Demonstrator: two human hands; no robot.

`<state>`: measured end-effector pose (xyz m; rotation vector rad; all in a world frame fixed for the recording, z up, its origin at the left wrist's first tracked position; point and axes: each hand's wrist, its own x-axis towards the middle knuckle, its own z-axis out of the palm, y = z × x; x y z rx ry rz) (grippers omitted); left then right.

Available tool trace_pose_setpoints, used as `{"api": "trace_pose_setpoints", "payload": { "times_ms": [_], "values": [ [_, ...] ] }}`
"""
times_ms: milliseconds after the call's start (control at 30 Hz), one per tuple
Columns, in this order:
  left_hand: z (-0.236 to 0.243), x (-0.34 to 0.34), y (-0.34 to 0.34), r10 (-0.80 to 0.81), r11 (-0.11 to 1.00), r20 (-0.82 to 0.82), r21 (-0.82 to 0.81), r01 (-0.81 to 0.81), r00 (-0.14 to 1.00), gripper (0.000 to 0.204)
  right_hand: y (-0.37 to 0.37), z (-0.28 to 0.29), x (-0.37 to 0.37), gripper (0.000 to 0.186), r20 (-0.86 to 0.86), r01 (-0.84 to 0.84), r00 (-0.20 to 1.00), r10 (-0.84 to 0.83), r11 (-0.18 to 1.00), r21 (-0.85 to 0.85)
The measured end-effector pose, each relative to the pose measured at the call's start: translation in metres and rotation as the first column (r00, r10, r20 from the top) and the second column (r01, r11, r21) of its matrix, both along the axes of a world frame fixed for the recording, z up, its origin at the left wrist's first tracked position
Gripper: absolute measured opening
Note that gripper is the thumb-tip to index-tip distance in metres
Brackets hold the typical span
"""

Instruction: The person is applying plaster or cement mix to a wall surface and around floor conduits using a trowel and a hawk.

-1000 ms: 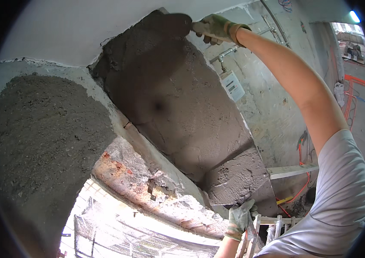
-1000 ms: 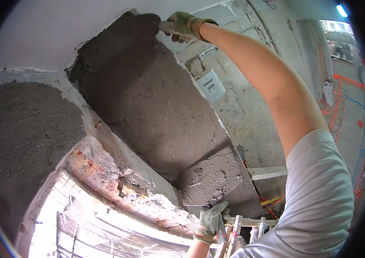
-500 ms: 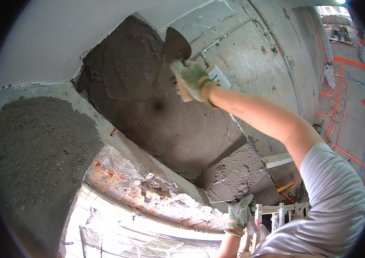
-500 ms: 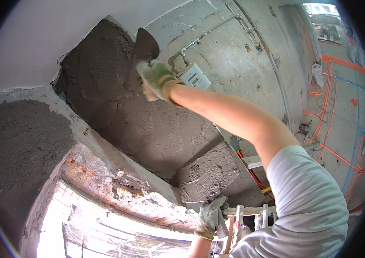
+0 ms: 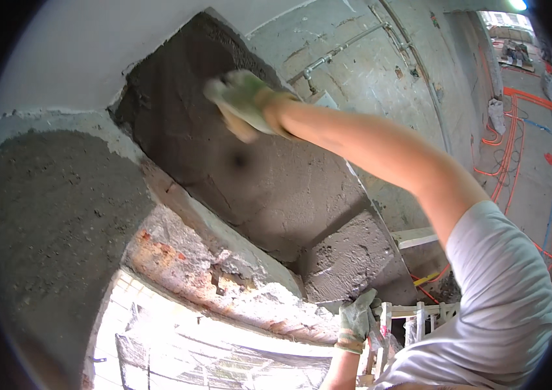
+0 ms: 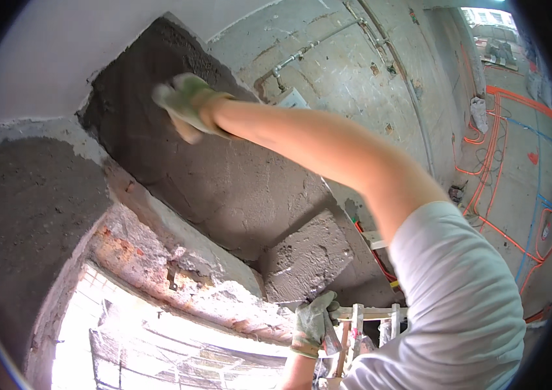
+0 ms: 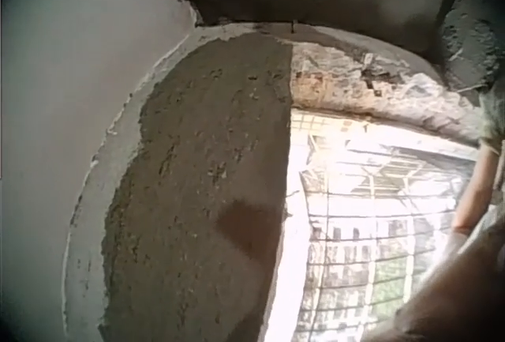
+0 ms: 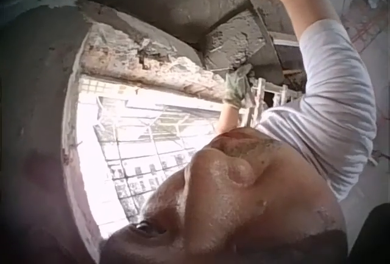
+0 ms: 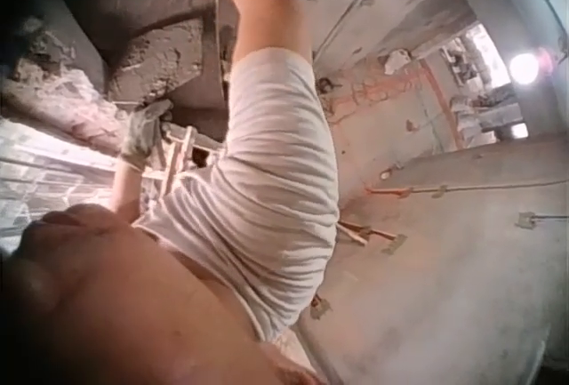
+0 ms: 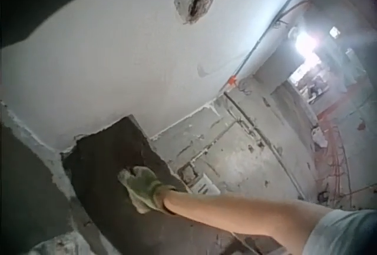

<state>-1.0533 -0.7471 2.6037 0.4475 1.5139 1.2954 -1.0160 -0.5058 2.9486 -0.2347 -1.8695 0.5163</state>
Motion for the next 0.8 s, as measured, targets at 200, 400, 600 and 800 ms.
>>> {"api": "trace_pose_setpoints", "payload": {
  "times_ms": [200, 400, 600, 800],
  "values": [
    [-0.026, -0.035, 0.025, -0.011, 0.995, -0.022, 0.102, 0.013, 1.0, 0.018, -0.027, -0.24, 0.05, 0.03, 0.728, 0.018, 0.656, 0.198, 0.96, -0.278],
    [-0.024, -0.042, 0.032, 0.018, 0.997, 0.015, 0.079, -0.019, 1.0, 0.02, 0.02, -0.146, 0.074, 0.029, 0.649, 0.166, 0.758, -0.065, 0.981, -0.096],
    [-0.038, -0.033, 0.034, -0.012, 0.997, 0.102, 0.08, 0.003, 0.995, 0.017, 0.093, -0.068, 0.072, 0.031, 0.569, 0.259, 0.755, -0.326, 0.945, 0.198],
    [-0.051, -0.032, 0.035, -0.046, 0.997, 0.115, 0.066, 0.038, 0.992, 0.016, 0.119, -0.007, 0.091, 0.038, 0.273, 0.363, 0.834, -0.479, 0.85, 0.381]
  ]
}}
